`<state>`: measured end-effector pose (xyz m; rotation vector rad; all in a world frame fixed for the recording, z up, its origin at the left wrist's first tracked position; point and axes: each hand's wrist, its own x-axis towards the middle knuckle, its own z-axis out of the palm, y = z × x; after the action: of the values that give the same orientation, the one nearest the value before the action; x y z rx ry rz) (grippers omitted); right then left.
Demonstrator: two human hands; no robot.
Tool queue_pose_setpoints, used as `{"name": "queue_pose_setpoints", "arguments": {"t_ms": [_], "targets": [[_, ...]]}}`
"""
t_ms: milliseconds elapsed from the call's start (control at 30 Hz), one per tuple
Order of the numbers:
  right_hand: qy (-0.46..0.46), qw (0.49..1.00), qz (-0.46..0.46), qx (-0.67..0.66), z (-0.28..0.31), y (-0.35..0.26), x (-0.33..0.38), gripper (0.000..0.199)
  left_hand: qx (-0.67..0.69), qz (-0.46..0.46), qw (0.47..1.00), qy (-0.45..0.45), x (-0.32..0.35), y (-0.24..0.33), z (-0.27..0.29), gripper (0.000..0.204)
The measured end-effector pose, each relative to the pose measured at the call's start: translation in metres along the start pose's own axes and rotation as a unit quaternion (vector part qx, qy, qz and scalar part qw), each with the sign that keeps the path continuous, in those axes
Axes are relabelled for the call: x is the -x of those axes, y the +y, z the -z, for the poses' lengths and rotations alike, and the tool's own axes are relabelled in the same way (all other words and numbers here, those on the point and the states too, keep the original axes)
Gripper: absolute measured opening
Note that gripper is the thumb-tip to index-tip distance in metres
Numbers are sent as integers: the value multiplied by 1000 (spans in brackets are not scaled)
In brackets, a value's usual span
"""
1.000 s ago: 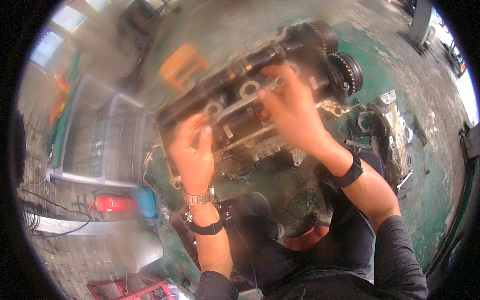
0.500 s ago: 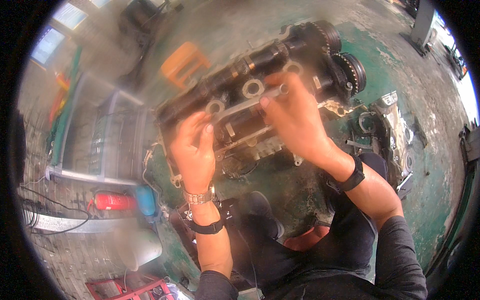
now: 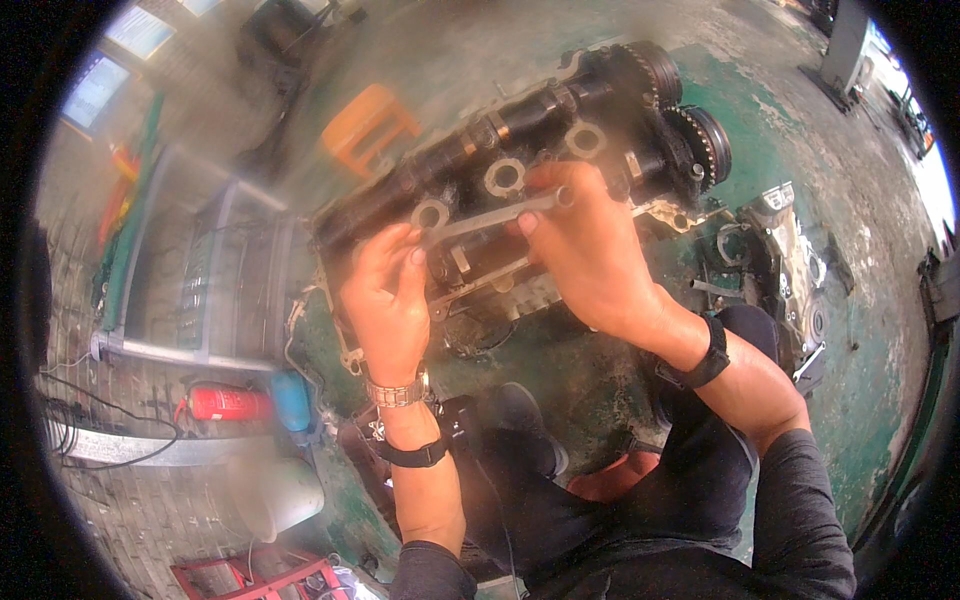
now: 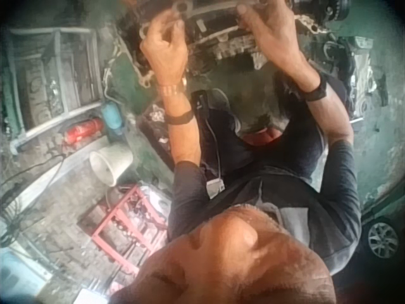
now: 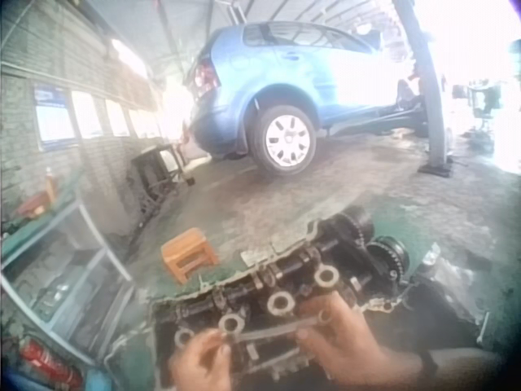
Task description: The person uses a wrench to loosen and remove bolts from a camshaft cap within an engine block, repeatedly fitting the wrench onto the bolts and turning them.
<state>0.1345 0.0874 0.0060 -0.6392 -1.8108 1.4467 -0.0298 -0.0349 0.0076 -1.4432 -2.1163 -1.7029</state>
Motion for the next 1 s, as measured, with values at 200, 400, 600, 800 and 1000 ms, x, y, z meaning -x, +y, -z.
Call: {"name": "queue_pose_setpoints", "arguments": {"t_ms": [200, 400, 600, 800, 1000], "targets": [[82, 989, 121, -14, -13, 9, 11, 27, 7, 8, 1000, -2, 0, -2, 1, 24], [-58, 935, 338, 88, -9, 0, 19, 16, 2, 18, 1000, -8, 0, 0, 0, 24], [-115, 917, 361, 122, -17, -3, 27, 20, 5, 14, 1000, -12, -1, 3, 0, 22], [-105, 921, 363, 98, -7, -3, 15, 15, 3, -5, 1000, -12, 0, 0, 3, 21], [-31, 987, 81, -133, 14, -18, 8, 22, -7, -18, 1000, -15, 0, -3, 7, 21]]}}
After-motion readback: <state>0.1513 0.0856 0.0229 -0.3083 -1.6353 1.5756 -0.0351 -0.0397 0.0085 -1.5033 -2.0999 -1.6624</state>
